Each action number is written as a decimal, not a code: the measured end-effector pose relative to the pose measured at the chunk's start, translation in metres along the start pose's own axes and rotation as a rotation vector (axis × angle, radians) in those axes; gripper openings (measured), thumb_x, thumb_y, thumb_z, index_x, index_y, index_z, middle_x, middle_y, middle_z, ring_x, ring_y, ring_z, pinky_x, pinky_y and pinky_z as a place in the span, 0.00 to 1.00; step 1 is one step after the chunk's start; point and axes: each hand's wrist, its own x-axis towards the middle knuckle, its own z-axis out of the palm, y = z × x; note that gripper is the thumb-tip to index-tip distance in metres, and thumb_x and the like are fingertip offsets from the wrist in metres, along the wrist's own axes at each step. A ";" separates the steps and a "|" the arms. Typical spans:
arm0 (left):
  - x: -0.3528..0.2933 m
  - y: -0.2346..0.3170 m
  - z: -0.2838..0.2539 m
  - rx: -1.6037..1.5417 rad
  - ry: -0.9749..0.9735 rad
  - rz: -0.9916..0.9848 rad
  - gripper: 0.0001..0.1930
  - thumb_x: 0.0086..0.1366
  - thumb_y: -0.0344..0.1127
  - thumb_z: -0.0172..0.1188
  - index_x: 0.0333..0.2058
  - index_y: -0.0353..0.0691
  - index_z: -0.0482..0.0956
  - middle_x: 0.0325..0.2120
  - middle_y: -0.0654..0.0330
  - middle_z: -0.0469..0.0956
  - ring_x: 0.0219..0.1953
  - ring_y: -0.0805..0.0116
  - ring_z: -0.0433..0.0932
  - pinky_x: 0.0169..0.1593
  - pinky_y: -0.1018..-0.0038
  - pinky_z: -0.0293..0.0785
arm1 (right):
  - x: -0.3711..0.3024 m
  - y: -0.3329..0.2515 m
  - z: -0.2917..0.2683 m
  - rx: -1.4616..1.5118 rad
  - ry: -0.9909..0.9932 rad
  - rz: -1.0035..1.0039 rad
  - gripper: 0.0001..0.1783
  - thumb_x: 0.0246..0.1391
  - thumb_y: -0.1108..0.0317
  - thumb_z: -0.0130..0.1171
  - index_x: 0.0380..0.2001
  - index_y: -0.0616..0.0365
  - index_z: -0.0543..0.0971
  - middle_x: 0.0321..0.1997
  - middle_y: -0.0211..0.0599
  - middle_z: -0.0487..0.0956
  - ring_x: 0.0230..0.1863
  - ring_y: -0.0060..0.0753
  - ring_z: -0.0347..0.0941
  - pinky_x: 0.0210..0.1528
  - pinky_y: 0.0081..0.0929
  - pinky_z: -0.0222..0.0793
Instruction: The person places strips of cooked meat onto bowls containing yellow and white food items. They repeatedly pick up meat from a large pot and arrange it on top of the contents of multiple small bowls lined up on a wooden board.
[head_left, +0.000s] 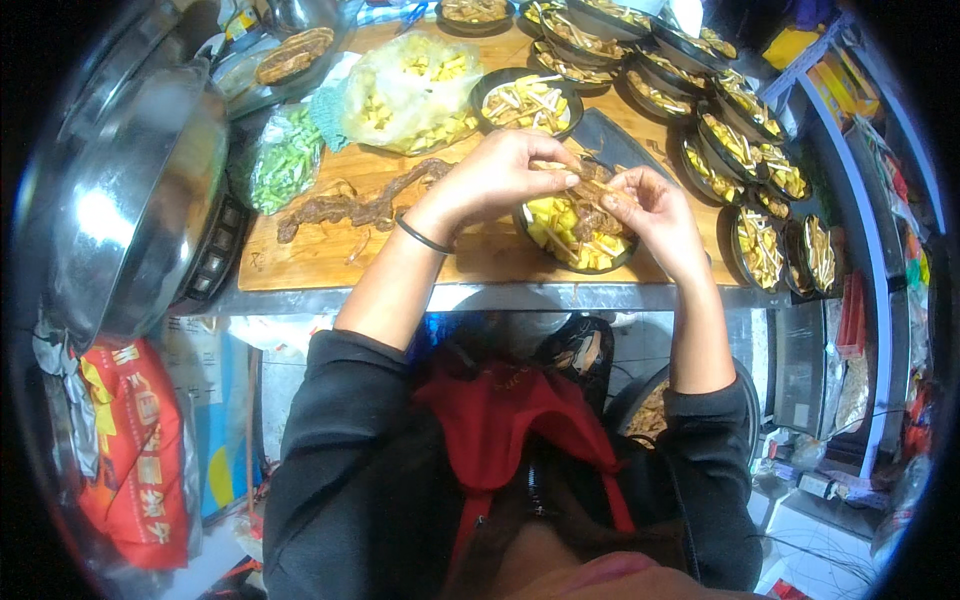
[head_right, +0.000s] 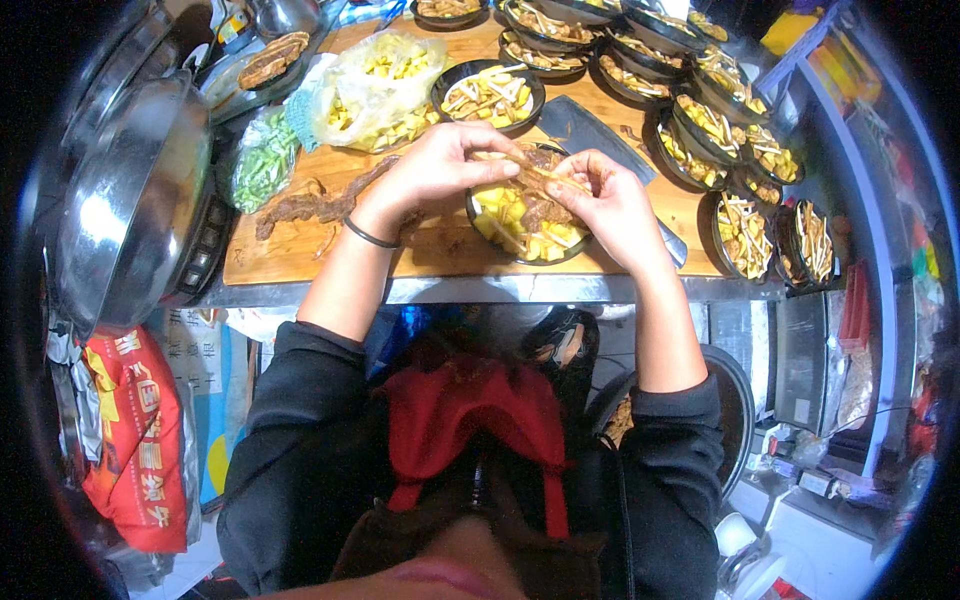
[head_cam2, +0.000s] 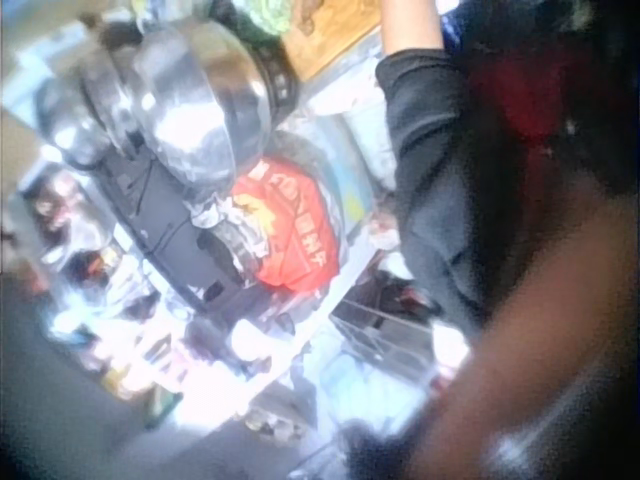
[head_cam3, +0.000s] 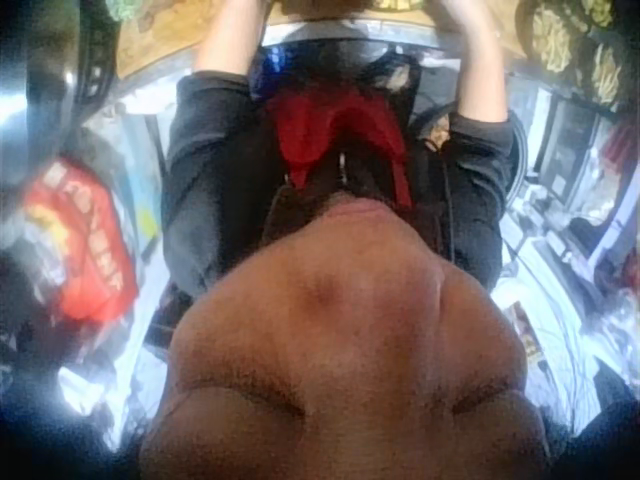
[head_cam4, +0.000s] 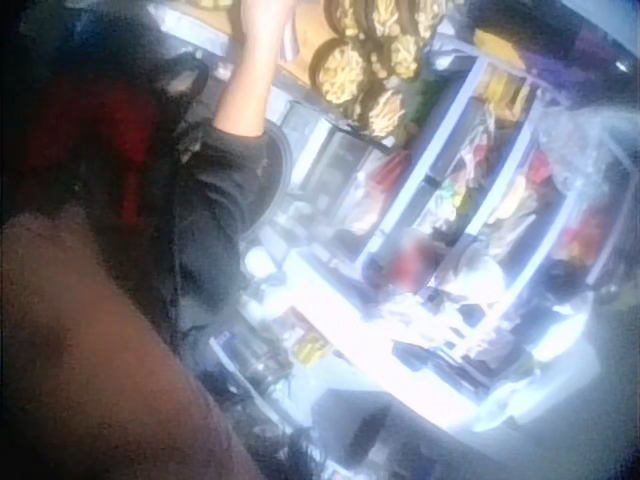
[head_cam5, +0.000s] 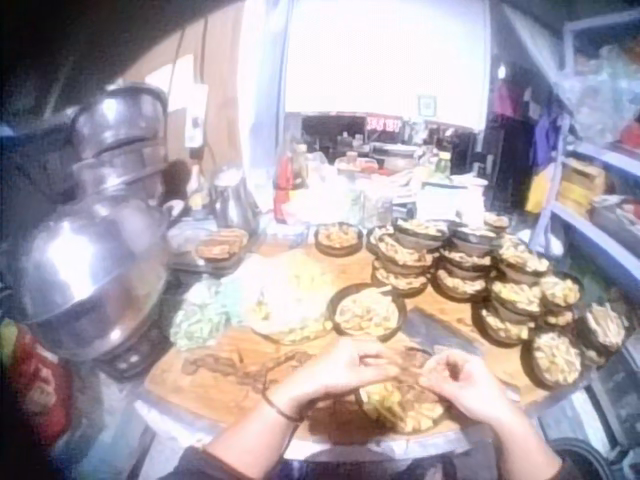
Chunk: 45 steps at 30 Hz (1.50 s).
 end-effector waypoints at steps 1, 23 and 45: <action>0.001 -0.002 -0.002 0.067 -0.015 0.035 0.13 0.59 0.37 0.63 0.40 0.38 0.81 0.33 0.64 0.77 0.35 0.77 0.73 0.40 0.80 0.70 | -0.002 0.000 -0.001 -0.014 0.005 0.012 0.09 0.54 0.69 0.61 0.36 0.60 0.75 0.30 0.22 0.75 0.31 0.12 0.67 0.33 0.12 0.62; -0.011 -0.001 -0.011 0.331 0.144 0.013 0.07 0.54 0.31 0.65 0.31 0.37 0.78 0.24 0.60 0.75 0.28 0.72 0.74 0.33 0.76 0.70 | 0.026 0.013 -0.001 -0.485 0.216 -0.055 0.09 0.49 0.69 0.65 0.32 0.62 0.81 0.30 0.28 0.76 0.30 0.16 0.70 0.34 0.16 0.66; -0.012 -0.011 -0.027 0.169 0.228 0.072 0.07 0.58 0.34 0.61 0.34 0.37 0.81 0.29 0.59 0.79 0.32 0.68 0.77 0.37 0.76 0.72 | 0.036 0.044 -0.010 -0.013 0.255 0.026 0.09 0.54 0.78 0.58 0.39 0.63 0.78 0.36 0.27 0.78 0.37 0.14 0.71 0.42 0.12 0.66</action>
